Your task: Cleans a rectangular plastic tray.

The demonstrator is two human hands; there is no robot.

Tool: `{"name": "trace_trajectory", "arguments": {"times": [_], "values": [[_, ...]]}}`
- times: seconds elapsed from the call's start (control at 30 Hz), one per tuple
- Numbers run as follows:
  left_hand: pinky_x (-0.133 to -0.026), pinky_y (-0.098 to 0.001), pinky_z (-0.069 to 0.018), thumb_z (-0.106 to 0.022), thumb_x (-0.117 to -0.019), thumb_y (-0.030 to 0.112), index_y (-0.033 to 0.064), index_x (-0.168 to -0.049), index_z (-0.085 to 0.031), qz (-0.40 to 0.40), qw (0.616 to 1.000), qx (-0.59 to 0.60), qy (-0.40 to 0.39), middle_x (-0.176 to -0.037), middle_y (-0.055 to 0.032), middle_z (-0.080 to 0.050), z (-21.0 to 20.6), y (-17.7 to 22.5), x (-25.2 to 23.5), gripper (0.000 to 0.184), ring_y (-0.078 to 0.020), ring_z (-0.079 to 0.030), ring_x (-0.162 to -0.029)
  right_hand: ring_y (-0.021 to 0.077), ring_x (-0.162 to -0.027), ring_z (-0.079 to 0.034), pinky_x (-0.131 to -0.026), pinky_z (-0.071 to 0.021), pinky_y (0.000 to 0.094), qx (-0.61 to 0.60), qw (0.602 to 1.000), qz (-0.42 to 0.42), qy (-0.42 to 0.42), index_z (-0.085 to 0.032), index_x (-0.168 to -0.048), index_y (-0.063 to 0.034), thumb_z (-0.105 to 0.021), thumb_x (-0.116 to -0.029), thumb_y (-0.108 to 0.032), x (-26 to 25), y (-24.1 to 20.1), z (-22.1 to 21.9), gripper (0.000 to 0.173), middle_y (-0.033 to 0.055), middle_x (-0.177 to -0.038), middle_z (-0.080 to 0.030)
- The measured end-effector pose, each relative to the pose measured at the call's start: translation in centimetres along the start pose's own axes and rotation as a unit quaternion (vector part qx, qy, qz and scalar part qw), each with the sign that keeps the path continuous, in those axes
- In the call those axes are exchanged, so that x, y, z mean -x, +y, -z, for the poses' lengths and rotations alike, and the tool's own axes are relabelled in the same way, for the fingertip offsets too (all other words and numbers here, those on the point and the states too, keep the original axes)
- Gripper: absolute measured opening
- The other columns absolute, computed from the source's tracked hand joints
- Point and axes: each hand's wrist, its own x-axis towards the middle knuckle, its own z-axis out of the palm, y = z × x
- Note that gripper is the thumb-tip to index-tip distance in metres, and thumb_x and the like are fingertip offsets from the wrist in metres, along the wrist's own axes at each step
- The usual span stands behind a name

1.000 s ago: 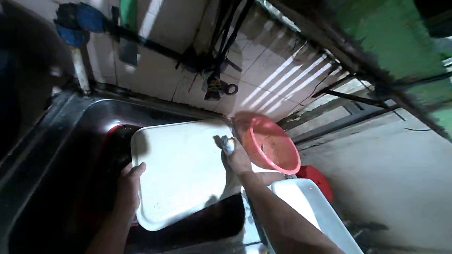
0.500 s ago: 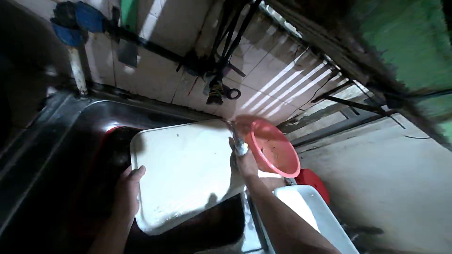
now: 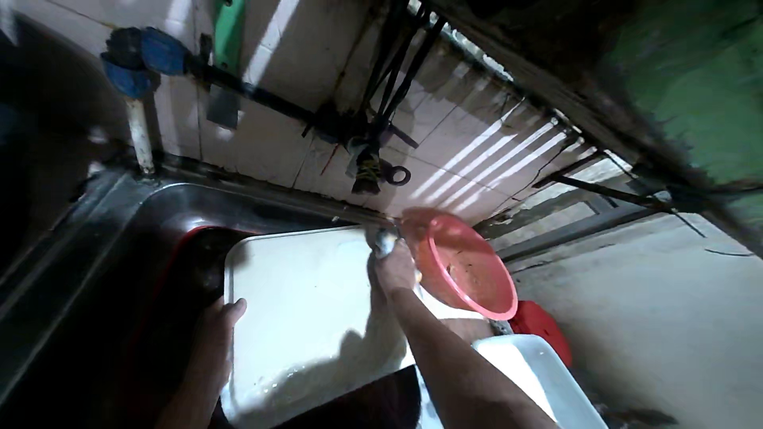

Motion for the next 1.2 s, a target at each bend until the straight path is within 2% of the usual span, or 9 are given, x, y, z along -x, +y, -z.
{"name": "trace_trajectory", "arguments": {"times": [0.1,0.27,0.4,0.53,0.63,0.77,0.87,1.03,1.2], "values": [[-0.086,-0.0425,-0.055,-0.061,-0.0994,0.024,0.0019,-0.131,-0.061,-0.015,1.0,0.011,0.01,-0.117,-0.0158,-0.066,-0.1,0.0,0.4,0.038,-0.0215,-0.064,-0.103,0.0396,-0.13,-0.057,-0.105,-0.0484,0.0592,-0.001,0.987,0.16,-0.001,-0.052,-0.144,-0.0038,-0.061,-0.099,-0.036,3.1,-5.5,-2.0,0.056,0.0221,-0.146,-0.055],[-0.084,-0.0325,-0.0563,-0.06,-0.101,0.018,0.0004,-0.134,-0.058,-0.037,0.998,0.046,0.016,-0.115,-0.0128,-0.066,-0.1,0.4,1.2,0.037,-0.0135,-0.065,-0.097,0.0188,-0.151,-0.035,-0.126,-0.0248,0.0473,-0.025,0.916,0.372,-0.147,-0.059,-0.144,-0.0198,-0.06,-0.0996,-0.042,6.8,-11.8,-3.8,0.049,0.0009,-0.158,-0.048],[-0.076,-0.0268,-0.0575,-0.061,-0.1007,0.016,-0.0001,-0.128,-0.06,-0.045,0.997,0.062,0.026,-0.104,-0.0081,-0.067,-0.3,0.5,1.4,0.032,-0.0079,-0.066,-0.087,0.0361,-0.126,-0.061,-0.105,-0.0489,0.0587,-0.025,0.977,0.195,-0.079,-0.064,-0.135,-0.0107,-0.06,-0.0998,-0.045,0.5,-7.6,-0.5,0.049,0.0165,-0.136,-0.064],[-0.081,-0.0277,-0.0561,-0.063,-0.0988,0.02,-0.0008,-0.13,-0.059,-0.058,0.996,0.06,0.038,-0.11,-0.0093,-0.067,-0.4,0.9,1.9,0.038,-0.0089,-0.065,-0.093,0.0441,-0.125,-0.06,-0.102,-0.048,0.0655,-0.049,0.995,0.056,-0.065,-0.049,-0.148,-0.0065,-0.058,-0.1025,-0.042,-4.3,1.0,0.8,0.059,0.024,-0.14,-0.059],[-0.086,-0.0342,-0.0554,-0.063,-0.0973,0.021,-0.0012,-0.127,-0.062,-0.069,0.995,0.046,0.046,-0.113,-0.0127,-0.067,-0.3,0.7,1.5,0.038,-0.0146,-0.065,-0.099,0.0407,-0.127,-0.06,-0.106,-0.047,0.0608,-0.051,0.996,0.034,-0.067,-0.043,-0.151,-0.0044,-0.051,-0.1068,-0.035,-0.5,5.1,1.2,0.054,0.0232,-0.141,-0.058],[-0.091,-0.0394,-0.0537,-0.062,-0.0965,0.023,0.0007,-0.129,-0.063,-0.054,0.997,0.04,0.036,-0.119,-0.0141,-0.066,-0.3,0.3,1.0,0.039,-0.0185,-0.063,-0.106,0.0366,-0.142,-0.048,-0.121,-0.0355,0.0479,-0.088,0.993,0.069,0.03,-0.053,-0.143,0.0052,-0.061,-0.0995,-0.024,6.9,9.3,0.3,0.053,0.0257,-0.145,-0.055],[-0.09,-0.0432,-0.0543,-0.062,-0.0973,0.023,0.0007,-0.128,-0.063,-0.027,0.999,0.034,0.028,-0.118,-0.0155,-0.066,-0.3,0.0,0.8,0.038,-0.0217,-0.064,-0.106,0.0355,-0.138,-0.052,-0.12,-0.0376,0.046,-0.094,0.994,0.049,0.033,-0.056,-0.14,0.0053,-0.061,-0.1005,-0.023,7.4,9.5,0.6,0.049,0.0256,-0.141,-0.058],[-0.093,-0.0434,-0.0533,-0.061,-0.0984,0.026,0.0027,-0.133,-0.062,-0.018,1.0,0.02,0.015,-0.124,-0.0149,-0.066,-0.2,-0.1,0.5,0.042,-0.0217,-0.063,-0.111,0.0405,-0.124,-0.062,-0.103,-0.0487,0.06,-0.024,0.995,-0.033,-0.093,-0.047,-0.149,-0.0052,-0.044,-0.1089,-0.037,0.7,5.6,1.7,0.052,0.0224,-0.137,-0.062],[-0.095,-0.038,-0.0529,-0.061,-0.0991,0.026,0.0017,-0.136,-0.06,-0.043,0.999,0.019,0.022,-0.126,-0.0138,-0.065,-0.2,-0.1,0.7,0.044,-0.0174,-0.063,-0.112,0.0417,-0.126,-0.06,-0.101,-0.0493,0.0642,-0.013,0.998,0.002,-0.056,-0.047,-0.148,-0.0056,-0.051,-0.1053,-0.042,-4.3,1.5,0.5,0.057,0.0224,-0.142,-0.058]]}}
